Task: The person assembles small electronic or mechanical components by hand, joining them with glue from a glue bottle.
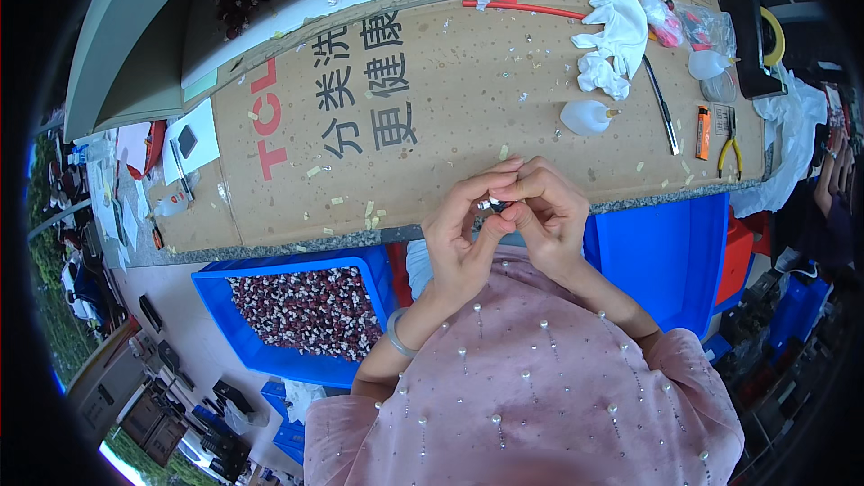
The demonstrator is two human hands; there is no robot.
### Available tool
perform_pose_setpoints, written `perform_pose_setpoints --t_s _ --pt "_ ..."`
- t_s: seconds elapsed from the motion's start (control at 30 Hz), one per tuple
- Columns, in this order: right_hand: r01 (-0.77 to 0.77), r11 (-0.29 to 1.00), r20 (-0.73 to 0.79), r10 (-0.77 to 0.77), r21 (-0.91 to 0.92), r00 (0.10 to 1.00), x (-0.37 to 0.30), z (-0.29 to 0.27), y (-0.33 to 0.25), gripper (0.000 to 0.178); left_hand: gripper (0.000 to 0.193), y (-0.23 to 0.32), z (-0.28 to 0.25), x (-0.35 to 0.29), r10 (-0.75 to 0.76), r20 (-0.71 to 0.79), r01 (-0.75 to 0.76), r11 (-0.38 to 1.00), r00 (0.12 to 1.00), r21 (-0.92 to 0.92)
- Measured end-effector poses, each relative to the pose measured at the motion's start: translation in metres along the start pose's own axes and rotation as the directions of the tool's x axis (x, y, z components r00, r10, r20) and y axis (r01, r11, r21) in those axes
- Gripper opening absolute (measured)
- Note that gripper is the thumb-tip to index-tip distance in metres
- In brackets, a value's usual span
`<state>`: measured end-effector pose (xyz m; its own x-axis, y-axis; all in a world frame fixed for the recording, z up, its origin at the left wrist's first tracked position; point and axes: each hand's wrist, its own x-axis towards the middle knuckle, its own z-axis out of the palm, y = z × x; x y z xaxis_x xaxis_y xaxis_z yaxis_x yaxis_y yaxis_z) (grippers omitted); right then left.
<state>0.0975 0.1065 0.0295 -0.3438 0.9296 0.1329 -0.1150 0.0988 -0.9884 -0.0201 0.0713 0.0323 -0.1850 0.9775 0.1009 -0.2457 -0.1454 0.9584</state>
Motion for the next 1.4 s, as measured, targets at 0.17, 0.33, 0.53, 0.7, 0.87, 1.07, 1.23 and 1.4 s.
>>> perform_pose_setpoints --t_s 0.17,0.33,0.53,0.7,0.87,1.07,1.23,1.4 --pt "0.008 0.999 -0.019 -0.007 0.037 1.000 0.0008 0.0025 0.0015 0.005 0.034 -0.0005 0.0027 -0.0016 0.007 -0.027 -0.007 1.000 1.000 -0.016" --pt "-0.026 0.999 -0.016 0.027 0.033 1.000 0.0013 0.0015 -0.0005 0.006 0.033 -0.0002 0.0039 -0.0016 0.025 -0.039 -0.024 0.999 0.999 0.022" --pt "-0.008 0.999 -0.017 0.008 0.035 1.000 0.0007 0.0012 -0.0009 0.006 0.032 -0.0001 0.0056 -0.0023 0.042 -0.050 -0.040 0.999 0.998 0.029" --pt "-0.007 0.999 -0.012 0.008 0.033 1.000 -0.0004 0.0008 0.0011 0.006 0.031 -0.0008 0.0063 -0.0040 0.040 -0.066 -0.038 0.999 0.997 0.039" --pt "-0.024 0.998 -0.015 0.025 0.058 1.000 -0.0003 0.0005 0.0010 0.006 0.031 -0.0010 0.0075 -0.0043 0.032 -0.078 -0.029 0.999 0.996 0.038" --pt "-0.096 0.985 -0.097 0.110 0.141 0.989 0.0011 0.0068 -0.0042 0.015 0.031 -0.0015 0.0077 -0.0048 0.037 -0.093 -0.031 0.998 0.995 0.058" --pt "-0.102 0.985 -0.097 0.116 0.143 0.988 0.0011 0.0065 -0.0016 0.014 0.030 -0.0026 0.0072 -0.0050 0.026 -0.099 -0.020 0.998 0.995 0.058" --pt "-0.066 0.993 -0.020 0.068 0.096 0.998 0.0001 0.0015 0.0024 0.005 0.029 -0.0003 0.0077 -0.0044 0.015 -0.098 -0.010 0.999 0.995 0.049"
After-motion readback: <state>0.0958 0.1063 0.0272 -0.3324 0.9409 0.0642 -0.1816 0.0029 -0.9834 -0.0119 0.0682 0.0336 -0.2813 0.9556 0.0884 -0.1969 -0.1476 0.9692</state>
